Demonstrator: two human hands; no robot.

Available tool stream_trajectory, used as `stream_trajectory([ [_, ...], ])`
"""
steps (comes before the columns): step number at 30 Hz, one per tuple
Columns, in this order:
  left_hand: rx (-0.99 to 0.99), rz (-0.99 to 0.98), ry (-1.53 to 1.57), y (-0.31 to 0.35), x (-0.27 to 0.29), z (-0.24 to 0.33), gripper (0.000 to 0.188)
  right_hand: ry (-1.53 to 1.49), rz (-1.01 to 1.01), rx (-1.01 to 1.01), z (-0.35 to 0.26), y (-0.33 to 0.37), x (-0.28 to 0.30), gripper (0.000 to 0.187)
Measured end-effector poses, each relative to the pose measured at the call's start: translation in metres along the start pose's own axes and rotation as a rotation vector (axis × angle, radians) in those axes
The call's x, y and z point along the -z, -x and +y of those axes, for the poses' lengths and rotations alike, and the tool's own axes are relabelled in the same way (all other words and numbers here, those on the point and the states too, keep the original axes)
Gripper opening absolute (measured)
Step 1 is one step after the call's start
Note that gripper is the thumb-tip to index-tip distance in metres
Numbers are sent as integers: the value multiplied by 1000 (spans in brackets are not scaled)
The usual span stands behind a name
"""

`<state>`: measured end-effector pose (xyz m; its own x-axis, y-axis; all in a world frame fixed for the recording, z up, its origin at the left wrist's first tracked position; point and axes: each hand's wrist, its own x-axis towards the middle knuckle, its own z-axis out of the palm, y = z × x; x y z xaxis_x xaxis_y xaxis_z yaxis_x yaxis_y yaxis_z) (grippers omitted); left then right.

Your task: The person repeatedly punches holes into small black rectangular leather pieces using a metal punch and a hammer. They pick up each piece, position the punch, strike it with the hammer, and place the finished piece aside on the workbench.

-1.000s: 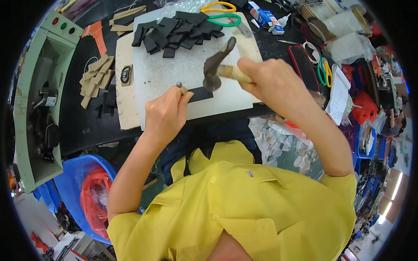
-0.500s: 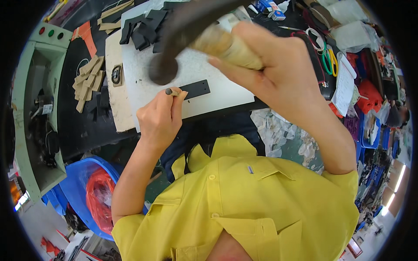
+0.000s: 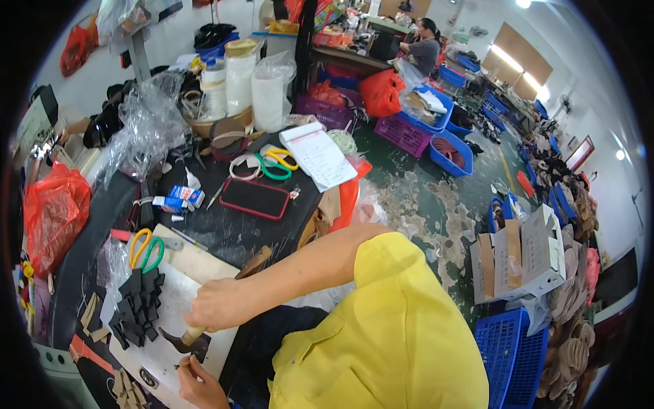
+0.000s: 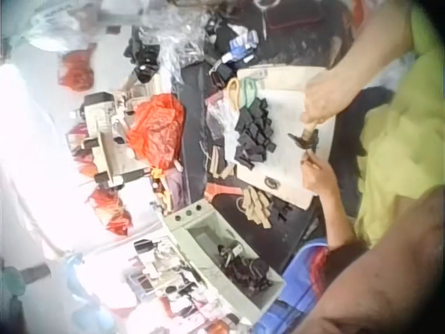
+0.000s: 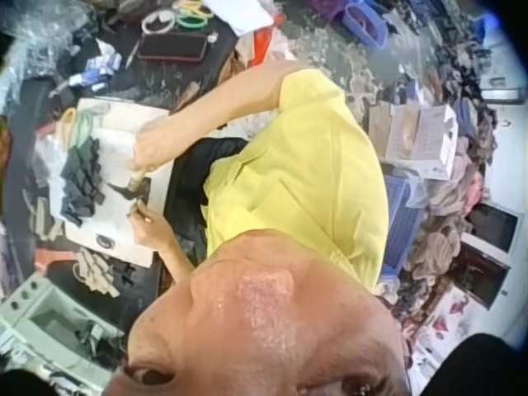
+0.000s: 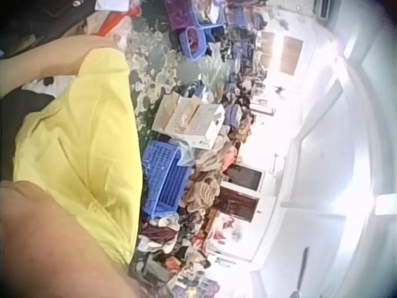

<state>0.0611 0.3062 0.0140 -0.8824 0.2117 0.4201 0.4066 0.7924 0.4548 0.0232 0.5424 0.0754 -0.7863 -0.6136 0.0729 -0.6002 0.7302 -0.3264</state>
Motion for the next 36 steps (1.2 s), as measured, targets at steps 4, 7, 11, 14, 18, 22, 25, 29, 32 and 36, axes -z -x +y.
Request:
stream_trajectory([
  [4,-60,106,38,11,-14,-26,9,-39,-58,61,-1,-14,-3,12],
  [7,-118,57,15,7,-11,-28,9,-48,-160,-19,-4,-18,-8,16],
  [11,-175,70,-22,11,7,-18,10,7,-93,-6,-19,-19,-2,11],
  [14,-195,154,86,7,-3,-20,12,91,-33,12,-14,-13,-8,15],
  [18,253,173,560,8,-4,-23,8,73,-37,22,-11,-14,-14,21],
  [22,360,208,783,-5,2,-26,5,80,-22,34,-8,-14,-13,26],
  [25,320,95,771,-9,5,-23,7,99,-23,49,-8,-15,-12,28],
  [29,276,34,675,-9,0,-28,8,101,-29,53,-10,-16,-10,30],
  [32,318,8,649,-9,-1,-30,9,101,-28,50,-10,-16,-11,30],
  [36,295,-12,598,-9,0,-31,9,105,-29,53,-11,-15,-11,30],
])
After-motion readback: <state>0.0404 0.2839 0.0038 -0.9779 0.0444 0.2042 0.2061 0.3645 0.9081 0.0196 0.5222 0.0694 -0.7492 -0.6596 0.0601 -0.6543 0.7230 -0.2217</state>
